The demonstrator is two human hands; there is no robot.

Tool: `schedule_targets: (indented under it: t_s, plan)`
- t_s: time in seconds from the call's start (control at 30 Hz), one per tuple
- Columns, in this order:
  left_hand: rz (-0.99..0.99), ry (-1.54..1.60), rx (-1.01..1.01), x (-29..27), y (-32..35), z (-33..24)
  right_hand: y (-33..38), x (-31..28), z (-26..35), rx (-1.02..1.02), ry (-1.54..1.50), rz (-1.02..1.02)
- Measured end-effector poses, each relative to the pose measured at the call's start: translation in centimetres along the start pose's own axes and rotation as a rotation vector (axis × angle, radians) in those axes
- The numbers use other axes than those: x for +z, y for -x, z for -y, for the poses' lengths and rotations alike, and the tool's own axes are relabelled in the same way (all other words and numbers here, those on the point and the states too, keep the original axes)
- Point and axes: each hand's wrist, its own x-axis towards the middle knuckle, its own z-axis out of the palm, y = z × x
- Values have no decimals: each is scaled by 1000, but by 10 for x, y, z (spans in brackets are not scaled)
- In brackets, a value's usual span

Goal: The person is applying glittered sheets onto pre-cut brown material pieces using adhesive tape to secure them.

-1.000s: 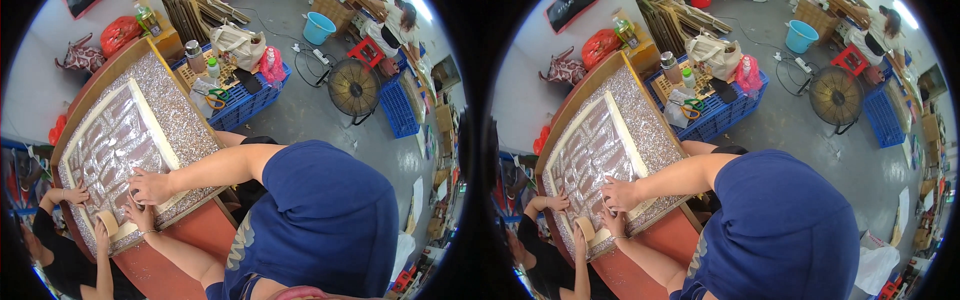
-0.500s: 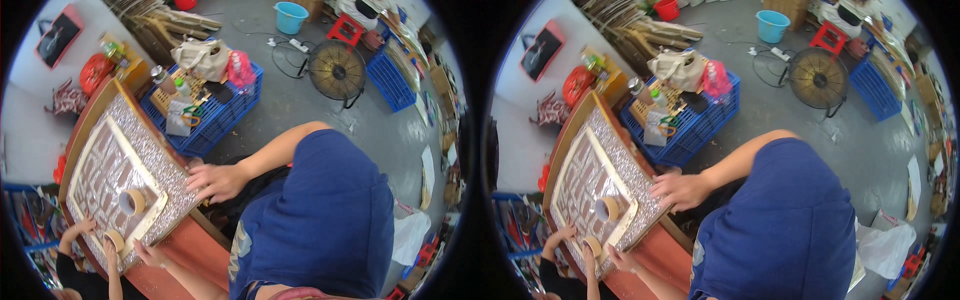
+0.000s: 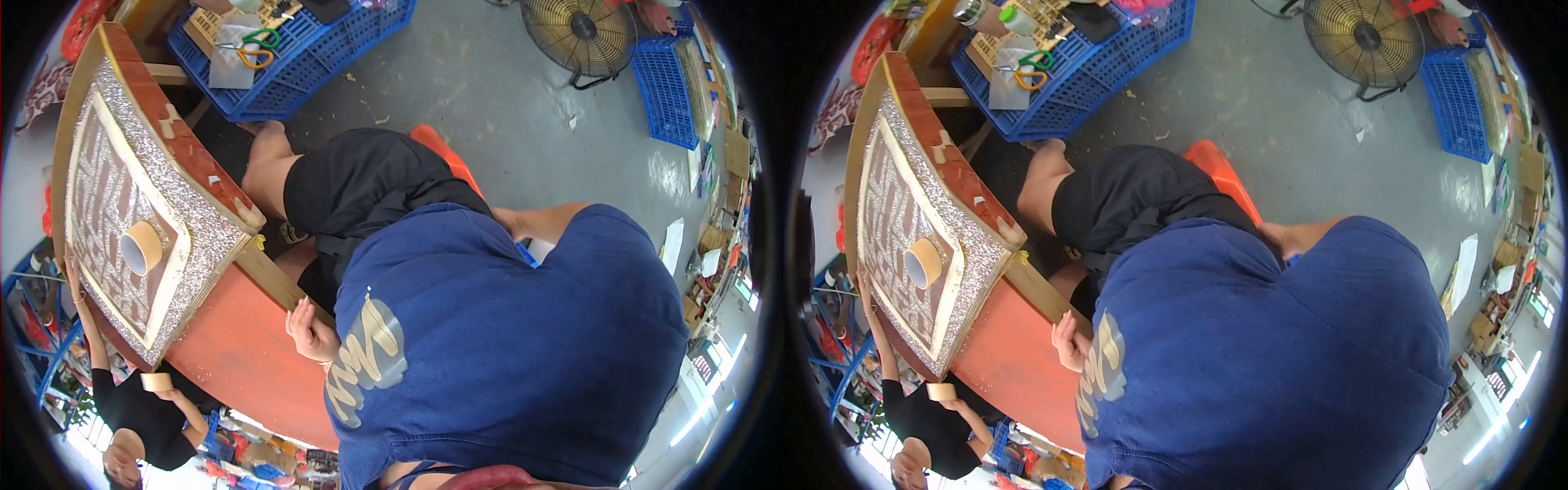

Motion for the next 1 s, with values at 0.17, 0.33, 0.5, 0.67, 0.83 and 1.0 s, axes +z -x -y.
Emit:
schedule_targets:
  t_s: [0.17, 0.33, 0.5, 0.67, 0.83, 1.0]
  plan:
    - [115, -153, 38, 4, -6, -4, -55, -19, 34, 448, -154, 198]
    - [86, -242, 44, 13, -12, -8, -87, -52, 67, 752, -67, 405]
    - [19, -193, 9, 12, -23, -12, -169, -91, 166, 86, 1490, 975]
    - [-201, -24, -179, 4, -20, -18, -98, -65, 448, -1002, 1017, -27]
    - [-452, 127, -336, -16, -65, 2, 28, 41, 617, -1849, 405, 31]
    - [-610, 93, -258, -43, -162, 80, 37, 211, 668, -2134, 826, 271]
